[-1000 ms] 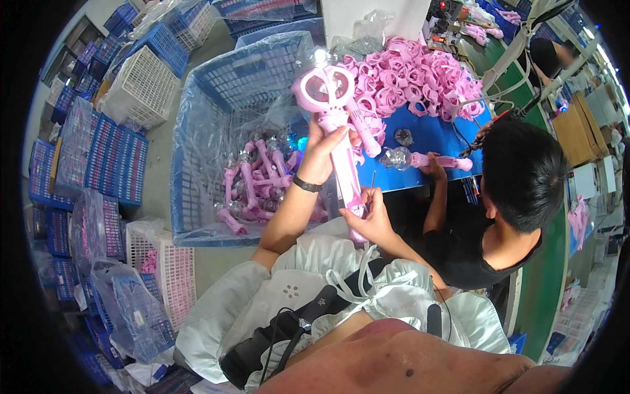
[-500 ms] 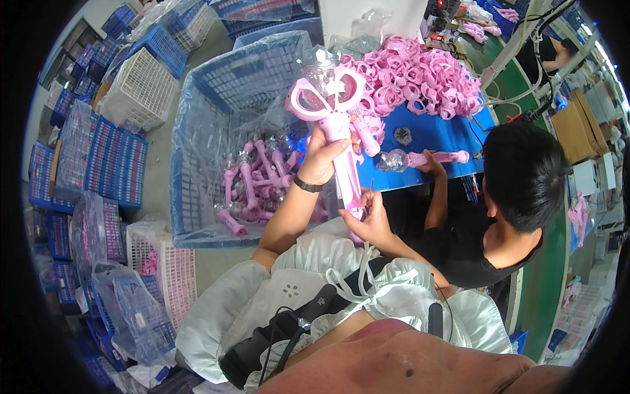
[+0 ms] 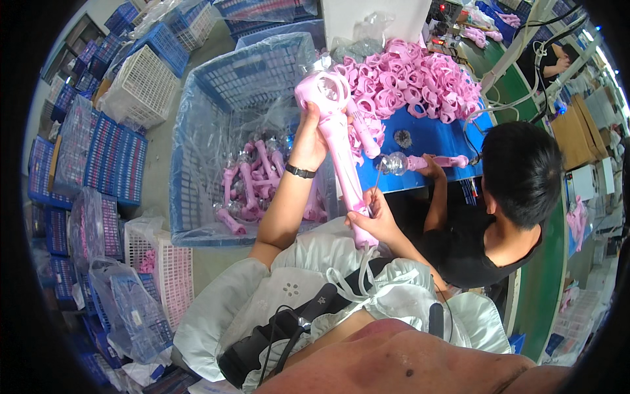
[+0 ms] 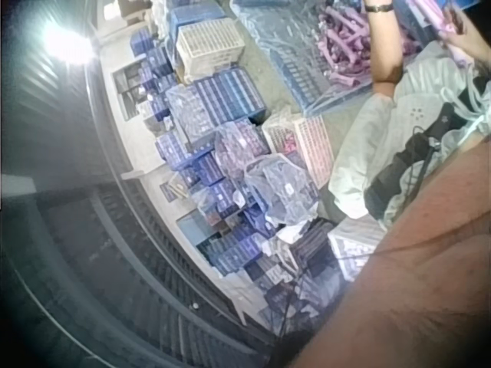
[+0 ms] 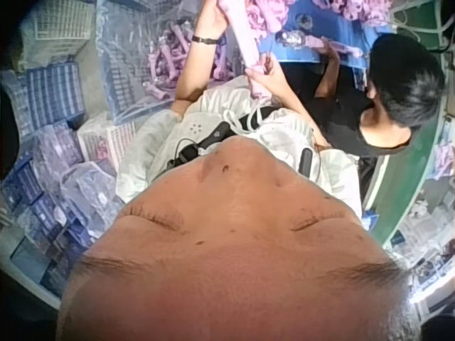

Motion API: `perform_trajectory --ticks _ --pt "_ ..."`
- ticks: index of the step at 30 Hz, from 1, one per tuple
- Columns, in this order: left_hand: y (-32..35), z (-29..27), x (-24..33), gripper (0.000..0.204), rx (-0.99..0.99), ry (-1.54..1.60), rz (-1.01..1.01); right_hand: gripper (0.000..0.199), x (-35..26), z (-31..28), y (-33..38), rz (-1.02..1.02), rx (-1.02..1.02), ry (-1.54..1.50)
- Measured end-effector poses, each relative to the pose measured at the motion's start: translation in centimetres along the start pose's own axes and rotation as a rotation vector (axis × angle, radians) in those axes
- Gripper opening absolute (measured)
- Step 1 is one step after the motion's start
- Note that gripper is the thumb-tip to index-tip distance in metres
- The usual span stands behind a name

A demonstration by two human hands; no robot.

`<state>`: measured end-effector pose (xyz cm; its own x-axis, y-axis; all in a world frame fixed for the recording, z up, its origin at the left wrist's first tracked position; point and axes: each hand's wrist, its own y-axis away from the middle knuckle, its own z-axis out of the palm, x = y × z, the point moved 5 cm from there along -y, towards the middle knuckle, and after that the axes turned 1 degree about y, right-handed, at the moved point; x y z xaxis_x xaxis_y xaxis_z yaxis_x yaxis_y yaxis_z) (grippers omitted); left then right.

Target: The person assembles pink plastic toy wands by attaching a clear top piece to the wand body and then inserting a small metal component into the top. They handle each wand one at a time, repeating the same steps for multiple units.

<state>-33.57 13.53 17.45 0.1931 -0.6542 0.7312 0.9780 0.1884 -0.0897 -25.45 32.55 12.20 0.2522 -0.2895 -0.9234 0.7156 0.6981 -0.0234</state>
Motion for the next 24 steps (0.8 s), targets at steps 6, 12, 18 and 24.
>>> perform_trajectory --ticks 6,12,18,24 --pt "2.3 1.6 -1.4 0.05 0.015 -0.003 0.008 0.04 -0.1 0.1 -0.3 -0.151 0.119 0.218" --pt "3.0 1.7 -3.3 0.046 0.036 -0.018 -0.111 0.047 -0.8 -0.4 0.1 -0.283 0.27 0.698" --pt "3.4 2.1 -2.9 0.047 -0.062 0.013 -0.076 0.049 -0.6 -0.1 0.6 -0.326 0.289 0.756" --pt "3.6 2.6 -2.7 0.054 -0.143 0.043 -0.071 0.049 -0.5 -0.3 0.9 -0.327 0.283 0.755"
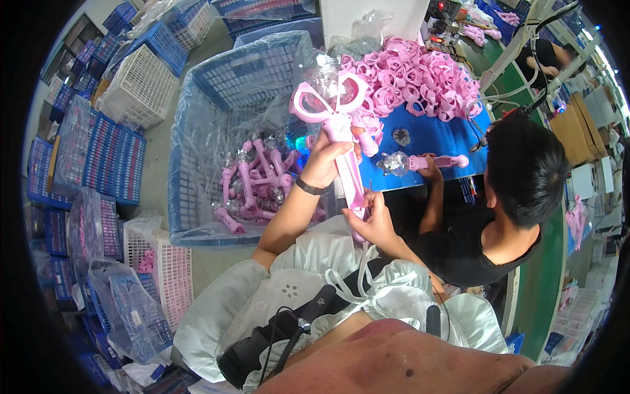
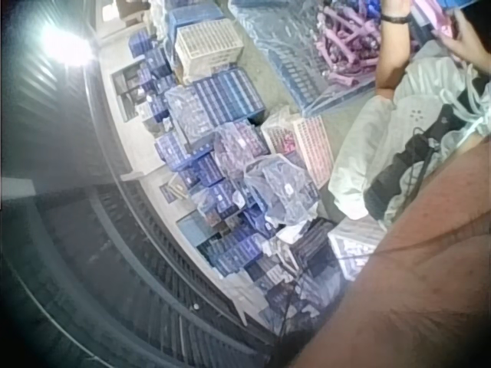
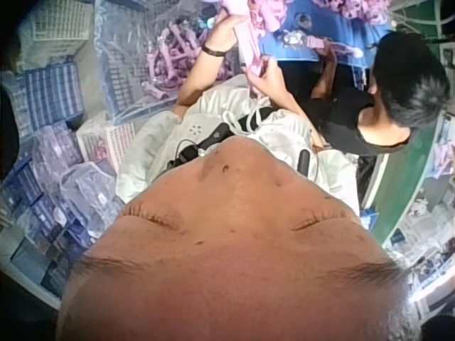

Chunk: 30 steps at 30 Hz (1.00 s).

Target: The person assembles pink plastic toy wands by attaching a clear top piece to the wand body and then inserting a small metal component into the top. They handle each wand one at a time, repeating the same steps for multiple units.

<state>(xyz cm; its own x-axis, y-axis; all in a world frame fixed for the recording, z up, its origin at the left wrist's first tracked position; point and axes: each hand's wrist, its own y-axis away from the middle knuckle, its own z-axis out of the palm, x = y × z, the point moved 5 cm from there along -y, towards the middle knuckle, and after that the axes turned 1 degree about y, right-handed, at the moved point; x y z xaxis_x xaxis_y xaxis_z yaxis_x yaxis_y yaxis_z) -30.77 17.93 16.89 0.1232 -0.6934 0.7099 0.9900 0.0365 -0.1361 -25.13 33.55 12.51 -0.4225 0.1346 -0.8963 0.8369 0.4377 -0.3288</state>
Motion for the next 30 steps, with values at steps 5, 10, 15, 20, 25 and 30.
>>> perform_trajectory --ticks 5,10,15,20,25,30 --pt "-0.3 0.2 0.3 0.056 -0.06 0.113 0.045 0.047 0.7 0.1 0.4 0.033 -0.034 -0.086" --pt "-1.5 -1.0 1.2 0.081 0.116 0.196 0.158 0.048 0.7 0.3 0.2 -0.014 -0.073 -0.166" --pt "-2.2 -0.5 2.4 0.085 -0.122 0.488 0.136 0.031 0.4 0.2 0.1 0.037 -0.135 -0.301" --pt "-2.1 0.1 3.5 0.097 -0.381 0.838 0.037 0.03 1.6 -1.6 -0.1 0.254 -0.126 -0.275" --pt "-1.9 0.7 3.5 0.097 -0.458 0.873 0.011 0.026 1.0 -2.6 -1.0 0.208 -0.019 -0.136" --pt "-1.7 0.9 3.4 0.097 -0.446 0.813 -0.013 0.018 -1.7 -3.9 -2.3 0.142 0.072 -0.063"
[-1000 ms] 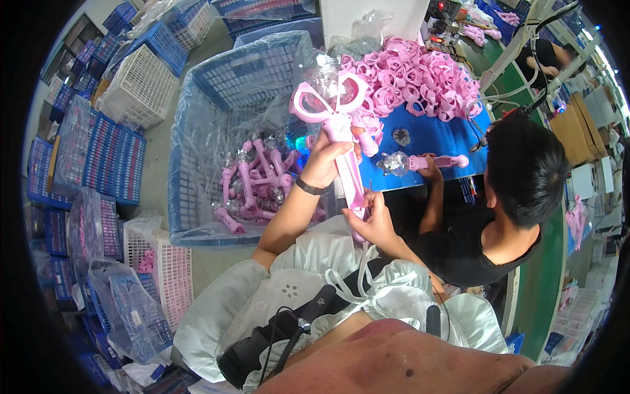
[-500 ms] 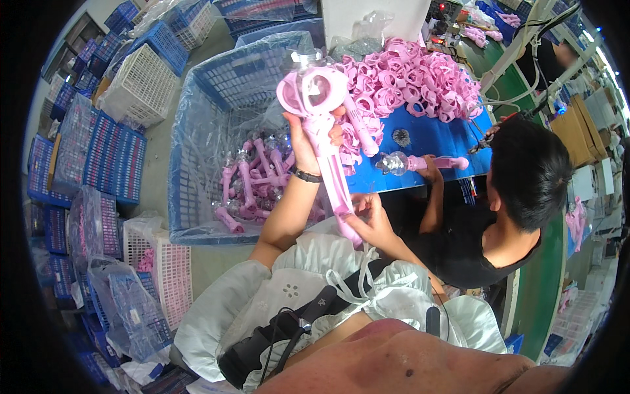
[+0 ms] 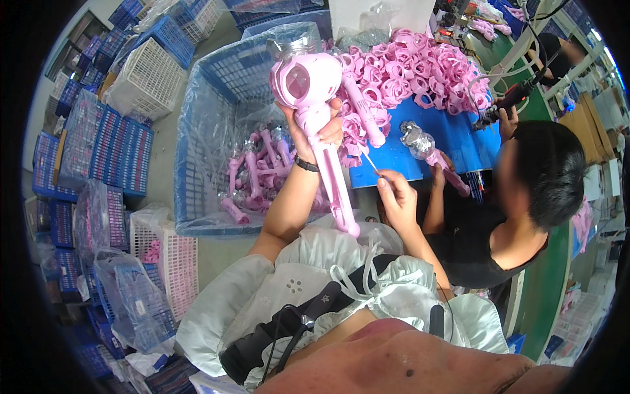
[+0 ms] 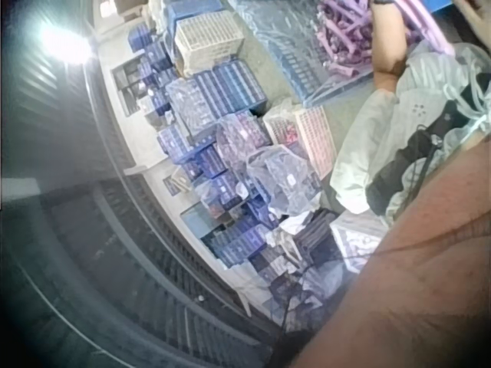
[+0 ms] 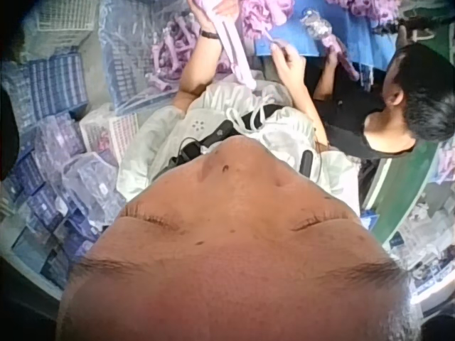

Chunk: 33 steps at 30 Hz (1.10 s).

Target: The person assembles pink plastic toy wands by attaching a clear top piece to the wand body and then inserting a small metal component into the top. They handle each wand one at a time, repeating the same steps for multiple units.

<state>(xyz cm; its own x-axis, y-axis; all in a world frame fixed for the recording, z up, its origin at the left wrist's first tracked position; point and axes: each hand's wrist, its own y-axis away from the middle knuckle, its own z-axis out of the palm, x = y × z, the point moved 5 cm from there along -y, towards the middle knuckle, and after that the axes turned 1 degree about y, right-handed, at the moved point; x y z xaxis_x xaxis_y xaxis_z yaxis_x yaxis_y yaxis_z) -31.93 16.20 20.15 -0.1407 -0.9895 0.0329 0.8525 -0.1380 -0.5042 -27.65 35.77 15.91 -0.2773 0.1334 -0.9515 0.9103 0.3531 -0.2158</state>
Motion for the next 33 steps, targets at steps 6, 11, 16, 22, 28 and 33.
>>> perform_trajectory --ticks 6,11,16,22,28,33 --pt "0.6 -0.3 1.2 0.092 0.317 -0.63 0.12 0.019 -7.2 -1.8 -2.5 -0.331 0.115 0.329" --pt "0.5 0.5 1.0 0.09 0.345 -0.741 0.142 0.018 -11.9 -2.3 -4.1 -0.475 0.137 0.612" --pt "0.5 0.9 1.2 0.088 0.342 -0.833 0.152 0.016 -13.6 -1.9 -5.3 -0.552 0.096 0.713" --pt "1.4 0.3 1.5 0.08 0.395 -1.051 0.164 0.016 -14.6 -1.5 -6.0 -0.678 0.041 0.902" --pt "1.8 0.2 2.1 0.071 0.453 -1.126 0.212 0.021 -14.3 -1.4 -6.6 -0.683 -0.057 0.933" --pt "2.5 0.7 1.9 0.067 0.409 -1.242 0.171 0.022 -12.0 -1.5 -7.2 -0.612 -0.091 0.858"
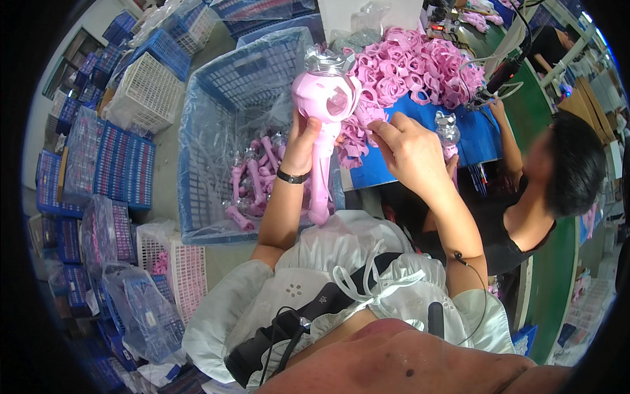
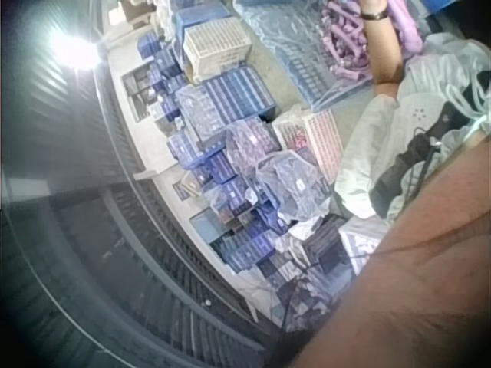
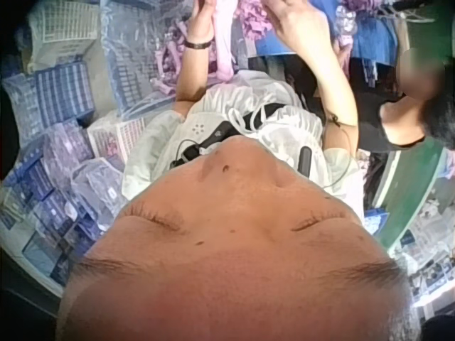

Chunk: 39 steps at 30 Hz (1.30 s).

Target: The person assembles pink plastic toy wands by attaching a clear top piece to the wand body and then inserting a small metal component into the top. They handle each wand one at a time, repeating the same steps for multiple units.

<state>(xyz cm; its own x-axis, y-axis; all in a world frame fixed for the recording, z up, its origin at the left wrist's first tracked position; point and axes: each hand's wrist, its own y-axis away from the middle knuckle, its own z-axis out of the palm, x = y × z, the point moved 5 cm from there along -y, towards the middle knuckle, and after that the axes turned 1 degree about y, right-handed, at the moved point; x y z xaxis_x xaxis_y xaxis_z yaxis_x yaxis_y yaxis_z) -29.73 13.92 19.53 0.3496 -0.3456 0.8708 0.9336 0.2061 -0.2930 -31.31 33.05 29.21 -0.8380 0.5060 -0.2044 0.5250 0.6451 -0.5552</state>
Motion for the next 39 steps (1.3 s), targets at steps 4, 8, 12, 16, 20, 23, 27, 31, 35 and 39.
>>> perform_trajectory --ticks 4,8,12,16,20,23,27,31,35,39 --pt "0.3 -0.4 -0.2 0.064 0.026 -0.074 -0.013 0.015 1.4 2.1 1.0 0.15 -0.001 -0.222" --pt "1.2 -0.2 0.1 0.068 -0.014 -0.119 -0.043 0.016 2.4 4.3 2.8 0.271 -0.017 -0.399" --pt "2.0 0.3 0.1 0.078 -0.046 -0.135 -0.058 0.017 3.5 6.7 4.2 0.547 -0.115 -0.897" --pt "2.4 0.3 -0.2 0.086 -0.056 -0.209 0.003 0.022 3.5 6.8 5.5 0.704 -0.209 -0.861" --pt "2.5 -0.7 -1.0 0.077 0.003 -0.129 -0.072 0.019 1.3 4.7 5.5 0.401 0.021 -0.519" --pt "2.5 -0.8 -1.3 0.067 -0.009 -0.058 -0.116 0.016 1.0 4.2 5.6 0.304 0.09 -0.445" --pt "2.5 -0.4 -1.2 0.067 -0.015 -0.076 -0.076 0.016 2.2 4.5 5.7 0.458 0.148 -0.562" --pt "2.5 -0.1 -0.9 0.067 -0.002 -0.123 -0.029 0.019 2.3 4.8 5.7 0.584 0.154 -0.641" --pt "2.5 -0.2 -1.3 0.068 0.005 -0.008 -0.118 0.025 2.0 4.2 5.4 0.612 0.121 -0.47" --pt "2.4 -0.3 -1.1 0.071 0.015 -0.001 -0.09 0.026 1.8 3.6 4.5 0.561 0.046 -0.292"
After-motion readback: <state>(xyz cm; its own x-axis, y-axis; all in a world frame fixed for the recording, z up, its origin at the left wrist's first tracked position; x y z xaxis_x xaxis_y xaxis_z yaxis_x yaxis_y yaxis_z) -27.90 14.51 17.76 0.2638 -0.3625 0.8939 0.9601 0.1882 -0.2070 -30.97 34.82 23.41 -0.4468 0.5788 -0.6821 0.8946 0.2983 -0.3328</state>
